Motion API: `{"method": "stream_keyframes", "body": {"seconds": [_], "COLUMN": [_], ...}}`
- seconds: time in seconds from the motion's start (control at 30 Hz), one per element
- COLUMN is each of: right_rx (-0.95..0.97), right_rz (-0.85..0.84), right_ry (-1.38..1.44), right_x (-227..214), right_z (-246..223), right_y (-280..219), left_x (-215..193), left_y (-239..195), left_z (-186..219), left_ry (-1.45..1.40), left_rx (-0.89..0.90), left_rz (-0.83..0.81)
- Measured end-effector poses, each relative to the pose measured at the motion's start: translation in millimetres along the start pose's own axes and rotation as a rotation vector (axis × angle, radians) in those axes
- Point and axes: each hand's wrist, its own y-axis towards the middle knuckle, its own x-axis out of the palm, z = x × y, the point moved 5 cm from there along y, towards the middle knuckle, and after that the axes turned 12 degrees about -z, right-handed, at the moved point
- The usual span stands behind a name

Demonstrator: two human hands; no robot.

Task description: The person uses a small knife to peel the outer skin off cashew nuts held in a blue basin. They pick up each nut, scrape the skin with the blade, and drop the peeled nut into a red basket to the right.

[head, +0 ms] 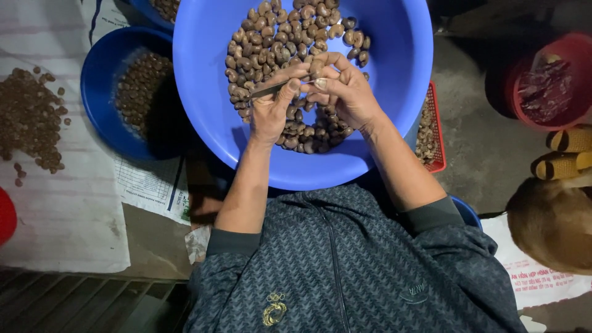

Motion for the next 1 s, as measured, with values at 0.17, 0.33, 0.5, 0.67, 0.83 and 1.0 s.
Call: {"method": "stream_keyframes", "body": {"seconds": [0.17,0.33,0.5,0.67,0.83,1.0], "right_rx": [0.027,0.027,0.028,0.044,0.039,0.003], "right_rz": [-0.071,-0.119,0.000,0.033,0.054,0.026], "right_ry": [-0.027,0.061,-0.170,-0.368,-0.427,-0.595], "right_x": [1.4,5.8,6.3,19.4,17.2,22.6], "right_z": [0.2,-1.3,-4.5,-11.8,-10.4,-13.4], "right_y": [-1.7,-2.7,-1.1,-3.7,-3.9,-4.1], "left_x": [-4.9,-4.9,-5.0,-6.2,-5.8,-6.3], "left_y": [-1.9,0.3,-1.0,-0.6,0.1,-1.2], "left_z": [1.2,2.4,-4.7,4.4,4.2,-2.2], "left_ry": [-0.044,-0.056,-0.053,0.054,0.127,0.145], "left_rx": [-0.021,-0.026,-0.043,-0.108,-0.145,-0.126], "left_rz": [0.066,0.081,0.062,0.118,0.122,0.125]}}
